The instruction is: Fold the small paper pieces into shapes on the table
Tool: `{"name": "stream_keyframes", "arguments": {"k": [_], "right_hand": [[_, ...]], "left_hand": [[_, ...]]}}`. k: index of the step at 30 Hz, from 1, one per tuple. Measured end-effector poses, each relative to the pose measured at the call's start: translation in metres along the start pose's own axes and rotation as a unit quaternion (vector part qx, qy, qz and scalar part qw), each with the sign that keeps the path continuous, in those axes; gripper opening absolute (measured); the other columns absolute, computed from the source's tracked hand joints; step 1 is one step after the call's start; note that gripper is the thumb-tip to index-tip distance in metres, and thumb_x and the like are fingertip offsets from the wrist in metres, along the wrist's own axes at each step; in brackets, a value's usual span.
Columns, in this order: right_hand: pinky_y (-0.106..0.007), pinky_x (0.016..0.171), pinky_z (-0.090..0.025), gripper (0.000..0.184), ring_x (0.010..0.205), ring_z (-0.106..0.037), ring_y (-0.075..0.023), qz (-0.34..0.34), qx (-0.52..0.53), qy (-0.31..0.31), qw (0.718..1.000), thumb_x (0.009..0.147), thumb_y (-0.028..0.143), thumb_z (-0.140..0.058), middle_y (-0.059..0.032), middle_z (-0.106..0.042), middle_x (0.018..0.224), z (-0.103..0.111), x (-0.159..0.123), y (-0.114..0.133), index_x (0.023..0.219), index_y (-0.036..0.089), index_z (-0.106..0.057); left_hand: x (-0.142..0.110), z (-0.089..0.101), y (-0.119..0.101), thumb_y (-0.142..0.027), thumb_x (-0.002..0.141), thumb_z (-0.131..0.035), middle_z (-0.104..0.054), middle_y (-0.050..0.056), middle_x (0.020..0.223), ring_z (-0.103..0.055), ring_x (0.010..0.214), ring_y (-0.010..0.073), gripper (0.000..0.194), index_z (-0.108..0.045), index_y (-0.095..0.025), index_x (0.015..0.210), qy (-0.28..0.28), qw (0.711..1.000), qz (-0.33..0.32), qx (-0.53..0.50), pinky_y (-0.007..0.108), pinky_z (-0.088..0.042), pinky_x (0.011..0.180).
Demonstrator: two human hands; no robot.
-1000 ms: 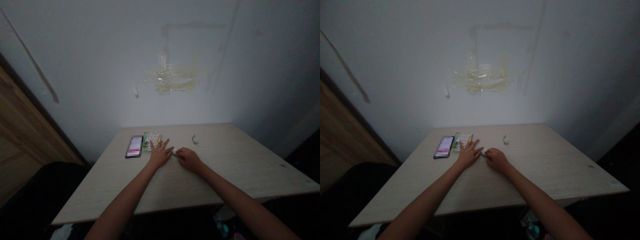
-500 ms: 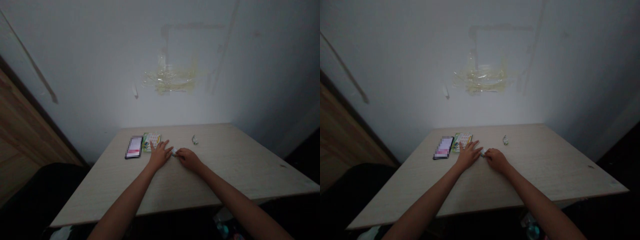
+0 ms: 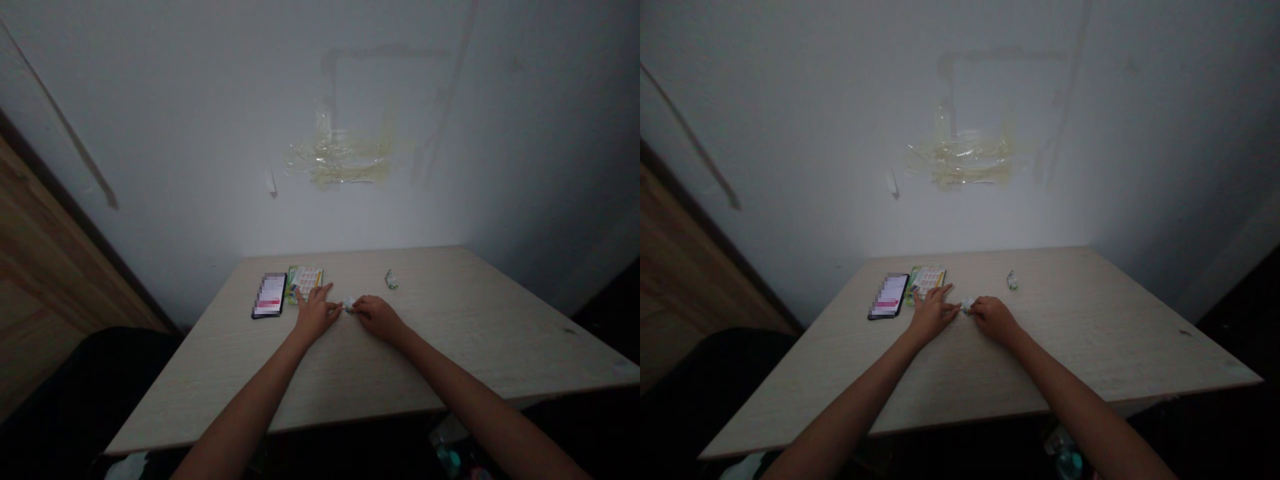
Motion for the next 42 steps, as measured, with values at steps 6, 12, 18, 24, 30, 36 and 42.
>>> {"name": "stream_keyframes", "arguments": {"k": [6, 12, 18, 24, 30, 36, 42], "right_hand": [[-0.033, 0.092, -0.048, 0.033, 0.098, -0.063, -0.0176, -0.018, 0.043, -0.014, 0.999, 0.077, 0.002, -0.053, -0.0055, -0.07, 0.1, -0.001, 0.002, -0.004, 0.096, 0.02, -0.072], [-0.034, 0.091, -0.049, 0.03, 0.096, -0.063, -0.0176, -0.013, 0.075, -0.02, 0.997, 0.079, 0.003, -0.053, -0.0068, -0.071, 0.098, -0.002, 0.005, -0.009, 0.095, 0.019, -0.072], [-0.034, 0.091, -0.051, 0.024, 0.096, -0.064, -0.0174, -0.019, 0.083, -0.025, 0.996, 0.083, 0.008, -0.056, -0.0072, -0.071, 0.101, -0.005, 0.008, -0.013, 0.097, 0.019, -0.073], [-0.033, 0.091, -0.05, 0.019, 0.098, -0.064, -0.0179, -0.036, 0.062, -0.032, 0.997, 0.085, 0.011, -0.058, -0.0084, -0.069, 0.104, -0.006, 0.01, -0.013, 0.093, 0.019, -0.074], [-0.033, 0.091, -0.049, 0.018, 0.095, -0.062, -0.018, -0.041, 0.043, -0.032, 0.998, 0.088, 0.013, -0.056, -0.008, -0.068, 0.097, -0.008, 0.011, -0.014, 0.09, 0.017, -0.073], [-0.032, 0.089, -0.047, 0.017, 0.091, -0.059, -0.0177, -0.058, 0.031, -0.036, 0.997, 0.09, 0.011, -0.052, -0.0082, -0.065, 0.091, -0.01, 0.015, -0.011, 0.086, 0.014, -0.068], [-0.03, 0.087, -0.046, 0.018, 0.089, -0.056, -0.0165, -0.079, 0.046, -0.039, 0.995, 0.091, 0.01, -0.048, -0.0069, -0.06, 0.09, -0.009, 0.016, -0.007, 0.083, 0.014, -0.063]], "left_hand": [[0.001, 0.0, -0.007, -0.042, 0.088, -0.057, -0.055, 0.003, 0.137, -0.044, 0.128, 0.0285, 0.02, -0.073, -0.033, 0.095, -0.021, 0.999, -0.027, -0.015, 0.074, 0.005, 0.108], [0.003, -0.002, -0.004, -0.041, 0.087, -0.06, -0.06, -0.001, 0.131, -0.046, 0.126, 0.0268, 0.016, -0.072, -0.036, 0.097, -0.001, 0.998, -0.043, -0.055, 0.073, -0.001, 0.109], [0.005, -0.002, -0.005, -0.039, 0.089, -0.057, -0.071, -0.002, 0.109, -0.049, 0.119, 0.0246, 0.018, -0.072, -0.036, 0.098, 0.029, 0.995, -0.048, -0.088, 0.072, 0.003, 0.108], [0.007, 0.001, -0.008, -0.04, 0.088, -0.059, -0.072, -0.001, 0.105, -0.051, 0.115, 0.0224, 0.016, -0.072, -0.034, 0.097, 0.039, 0.995, -0.033, -0.09, 0.071, 0.004, 0.108], [0.008, 0.003, -0.009, -0.04, 0.09, -0.056, -0.072, 0.0, 0.102, -0.053, 0.114, 0.0225, 0.019, -0.072, -0.032, 0.095, 0.043, 0.994, -0.015, -0.1, 0.07, 0.004, 0.109], [0.008, 0.004, -0.008, -0.041, 0.089, -0.058, -0.072, 0.001, 0.106, -0.055, 0.113, 0.0228, 0.018, -0.072, -0.032, 0.095, 0.039, 0.993, 0.005, -0.113, 0.07, 0.004, 0.11], [0.008, 0.002, -0.009, -0.035, 0.089, -0.058, -0.072, 0.0, 0.105, -0.053, 0.115, 0.0216, 0.014, -0.071, -0.029, 0.091, 0.038, 0.995, 0.023, -0.092, 0.068, 0.003, 0.111]]}}
Point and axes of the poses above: each hand's wrist, its own x-axis towards the middle knuckle, its own z-axis out of the back of the hand, y = z × x, the point moved 2 cm from there along x, towards the middle knuckle
